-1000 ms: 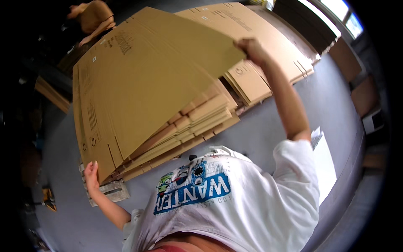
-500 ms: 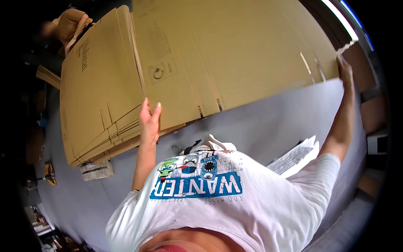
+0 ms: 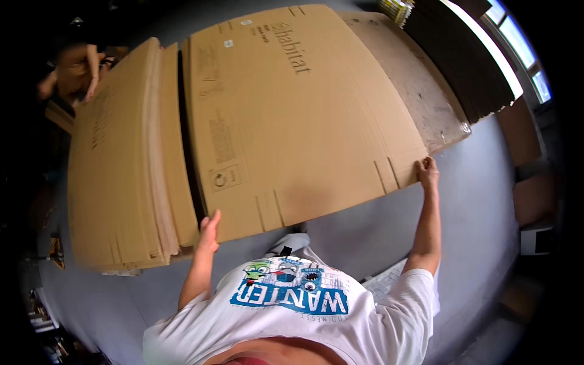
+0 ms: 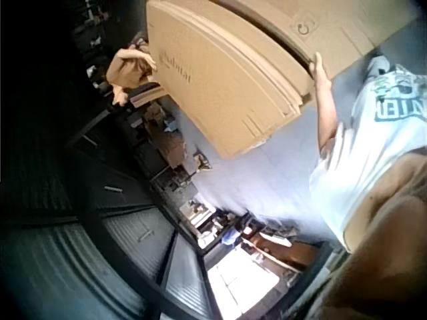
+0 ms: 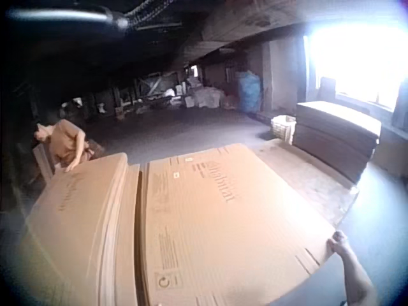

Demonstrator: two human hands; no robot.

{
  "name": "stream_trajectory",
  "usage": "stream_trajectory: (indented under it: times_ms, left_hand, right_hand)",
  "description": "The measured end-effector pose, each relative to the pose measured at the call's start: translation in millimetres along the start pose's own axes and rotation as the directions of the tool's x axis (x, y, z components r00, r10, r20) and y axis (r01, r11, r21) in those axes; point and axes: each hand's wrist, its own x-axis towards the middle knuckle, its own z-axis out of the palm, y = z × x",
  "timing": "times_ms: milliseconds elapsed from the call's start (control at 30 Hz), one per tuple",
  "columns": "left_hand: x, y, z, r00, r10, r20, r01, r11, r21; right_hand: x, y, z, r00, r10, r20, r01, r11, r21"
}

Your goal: The person repeatedly picks up flat cardboard sheets from a stack on a wooden pallet and places them onto a growing pile. The person handles the sheets one by one, aligning them as they stack.

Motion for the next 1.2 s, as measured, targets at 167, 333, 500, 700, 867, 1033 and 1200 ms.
stream_trajectory:
  times_ms: [167, 333, 500, 700, 867, 1033, 1200]
  left_hand:
    - [-3.9, -28.1, -12.2, 0.982, -0.055, 0.178, 0.139, 0.852, -0.505]
    - [8.5, 0.7, 19.2, 0.957, -0.059, 0.284, 0.205, 0.829, -0.52]
    - [23.1, -13.4, -30.2, 0.99, -0.133, 0.037, 0.138, 0.943, -0.301]
    - [18.1, -30.0, 1.8, 0.997, 0.029, 0.068, 0.015, 0.823, -0.567]
    - [15.0, -49.3, 12.7, 0.997, 0.018, 0.07, 0.029, 0.793, -0.609]
    - [3.3, -47.4, 17.5, 0.995, 0.003, 0.102, 0.055, 0.83, -0.555]
    - [-32.3, -12.2, 17.3, 0.998, 0.014, 0.069, 0.015, 0.917, -0.398]
  right_hand:
    - [23.6, -59.8, -27.0, 0.928, 0.072, 0.366, -0.113, 0.989, 0.092]
    - [27.7, -57.4, 13.3, 0.989, 0.052, 0.135, -0.004, 0.941, -0.338]
    - [40.4, -96.7, -1.3, 0.908, 0.2, 0.368, -0.148, 0.975, -0.164]
    - [63.9, -63.9, 4.6, 0.799, 0.227, 0.557, -0.372, 0.915, 0.16]
    - [45.7, -85.0, 1.6, 0.793, 0.315, 0.522, -0.44, 0.888, 0.134]
    - [72.2, -32.0, -1.2, 0.84, 0.126, 0.528, -0.202, 0.975, 0.09]
    - [61.4, -85.8, -23.7, 0.804, 0.201, 0.559, -0.299, 0.95, 0.087]
